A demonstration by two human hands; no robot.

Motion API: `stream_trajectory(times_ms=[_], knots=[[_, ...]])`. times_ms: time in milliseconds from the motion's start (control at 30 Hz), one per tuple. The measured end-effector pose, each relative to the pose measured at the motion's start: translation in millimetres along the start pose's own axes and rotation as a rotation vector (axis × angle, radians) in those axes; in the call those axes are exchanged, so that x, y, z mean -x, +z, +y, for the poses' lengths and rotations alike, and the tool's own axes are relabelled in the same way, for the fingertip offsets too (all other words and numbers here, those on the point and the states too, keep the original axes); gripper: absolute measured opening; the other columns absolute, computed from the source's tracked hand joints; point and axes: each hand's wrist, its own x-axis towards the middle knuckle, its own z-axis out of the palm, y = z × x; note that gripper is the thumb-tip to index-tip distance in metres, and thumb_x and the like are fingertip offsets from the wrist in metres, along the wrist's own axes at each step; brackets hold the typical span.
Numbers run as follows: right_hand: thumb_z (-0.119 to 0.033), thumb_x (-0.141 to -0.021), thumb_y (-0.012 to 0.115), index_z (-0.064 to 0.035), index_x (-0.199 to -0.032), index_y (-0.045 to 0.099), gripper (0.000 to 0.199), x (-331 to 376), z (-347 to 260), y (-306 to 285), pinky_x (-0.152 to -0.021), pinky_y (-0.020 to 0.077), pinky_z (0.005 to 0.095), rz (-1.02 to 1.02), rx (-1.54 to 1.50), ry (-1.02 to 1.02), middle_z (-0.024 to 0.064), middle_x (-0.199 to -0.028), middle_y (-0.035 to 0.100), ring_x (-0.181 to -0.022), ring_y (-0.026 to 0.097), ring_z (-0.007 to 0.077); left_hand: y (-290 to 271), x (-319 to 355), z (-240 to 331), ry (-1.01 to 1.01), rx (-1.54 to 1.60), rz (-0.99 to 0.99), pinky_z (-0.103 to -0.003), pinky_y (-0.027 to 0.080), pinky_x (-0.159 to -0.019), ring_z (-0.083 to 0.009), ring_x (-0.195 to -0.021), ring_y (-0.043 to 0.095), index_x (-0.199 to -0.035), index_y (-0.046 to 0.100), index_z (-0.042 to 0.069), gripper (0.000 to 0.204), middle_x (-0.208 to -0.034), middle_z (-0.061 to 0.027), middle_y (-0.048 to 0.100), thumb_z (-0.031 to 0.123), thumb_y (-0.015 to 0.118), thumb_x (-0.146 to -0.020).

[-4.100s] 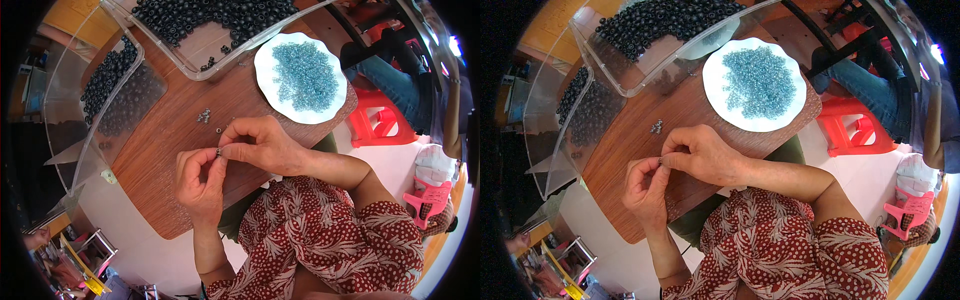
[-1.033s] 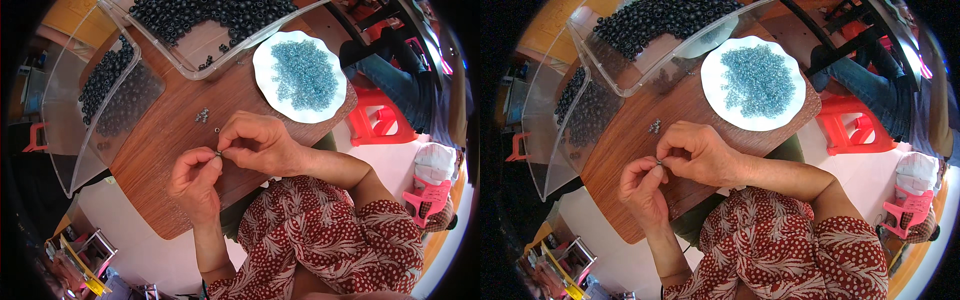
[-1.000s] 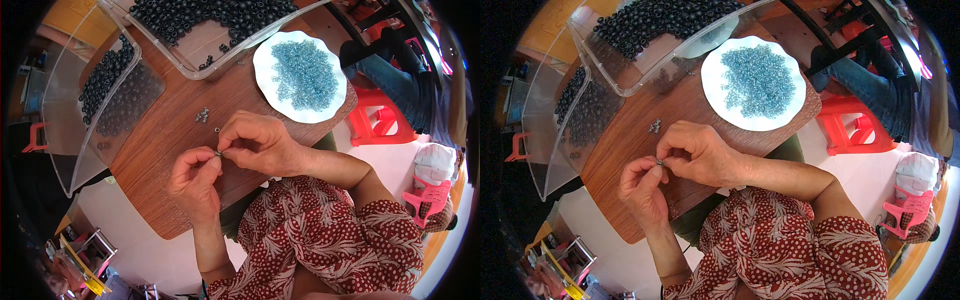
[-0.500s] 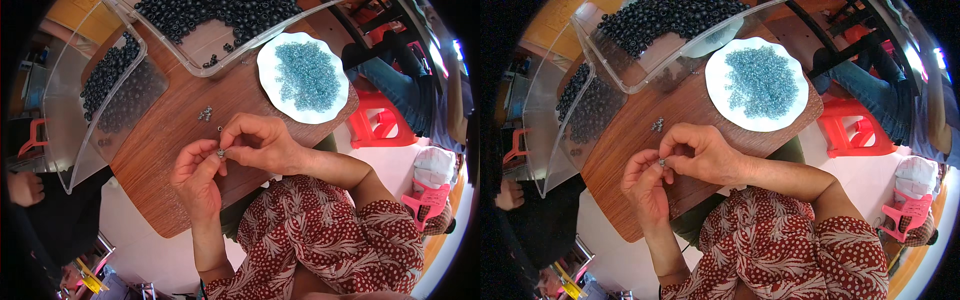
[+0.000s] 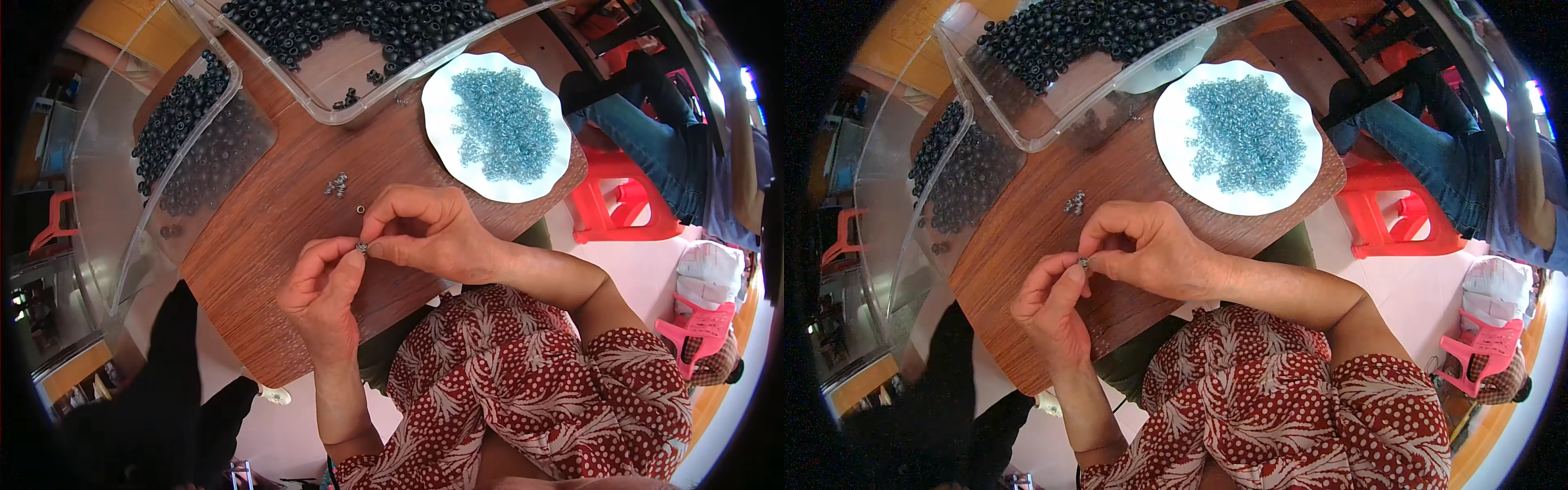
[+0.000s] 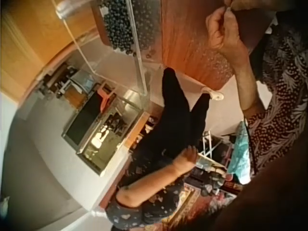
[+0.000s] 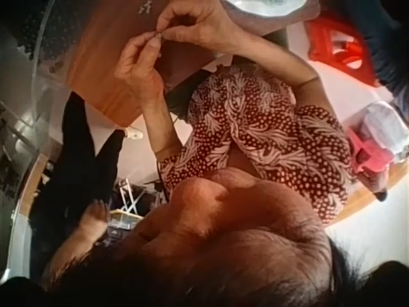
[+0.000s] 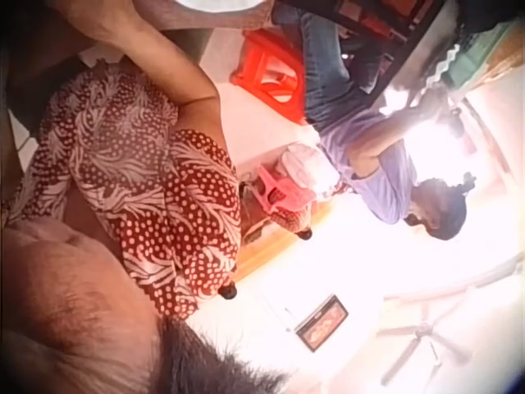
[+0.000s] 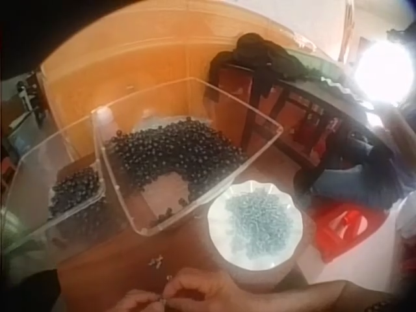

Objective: Manually fitting small metal rings onto black circular components at a workbench.

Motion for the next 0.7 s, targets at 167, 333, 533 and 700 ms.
stream_trajectory(times_ms=[167, 333, 533, 700], knots=[[0.004, -0.08, 0.064, -0.0013, -0.09, 0.061, 0.012, 0.6, -1.8, -0.1, -0.069, 0.0428, 0.0206, -0.021, 0.026, 0.003, 0.0012, -0.089, 0.057, -0.081, 0.053, 0.0058, -0.8, 0.5, 7.5, -0.012, -0.128, -0.003, -0.017, 0.039, -0.061, -0.0065, -0.069, 0.051, -0.086, 0.066, -0.006, 0.008, -0.082, -0.0026, 0.06, -0.005, 0.066, -0.077], [0.005, -0.08, 0.063, -0.0012, -0.09, 0.061, 0.012, -0.1, -4.6, -3.2, -0.066, 0.0425, 0.0192, -0.057, -0.134, 0.143, 0.0013, -0.089, 0.057, -0.077, 0.053, 0.0051, -4.5, -1.1, 7.7, -0.13, 0.017, -0.024, -0.018, 0.037, -0.056, -0.0068, -0.062, 0.05, -0.087, 0.067, -0.005, 0.01, -0.075, -0.0039, 0.061, -0.004, 0.067, -0.077], [0.004, -0.08, 0.064, -0.0007, -0.09, 0.062, 0.012, 1.2, -1.1, -1.9, -0.065, 0.0423, 0.0179, -0.066, 0.0, -0.017, 0.0011, -0.089, 0.057, -0.077, 0.053, 0.0042, -6.3, -3.6, 9.2, -0.245, 0.146, -0.05, -0.02, 0.04, -0.054, -0.0098, -0.06, 0.052, -0.087, 0.065, -0.007, 0.01, -0.074, -0.0081, 0.062, -0.004, 0.065, -0.078], [0.003, -0.08, 0.065, -0.0016, -0.091, 0.062, 0.012, 0.8, -1.5, -1.4, -0.067, 0.0429, 0.0176, -0.022, -0.193, 0.126, 0.0001, -0.088, 0.058, -0.079, 0.053, 0.0037, -8.1, -6.0, 5.8, -0.288, 0.259, -0.074, -0.025, 0.043, -0.055, -0.0149, -0.062, 0.056, -0.091, 0.063, -0.008, 0.017, -0.075, -0.0094, 0.062, 0.002, 0.067, -0.078]])
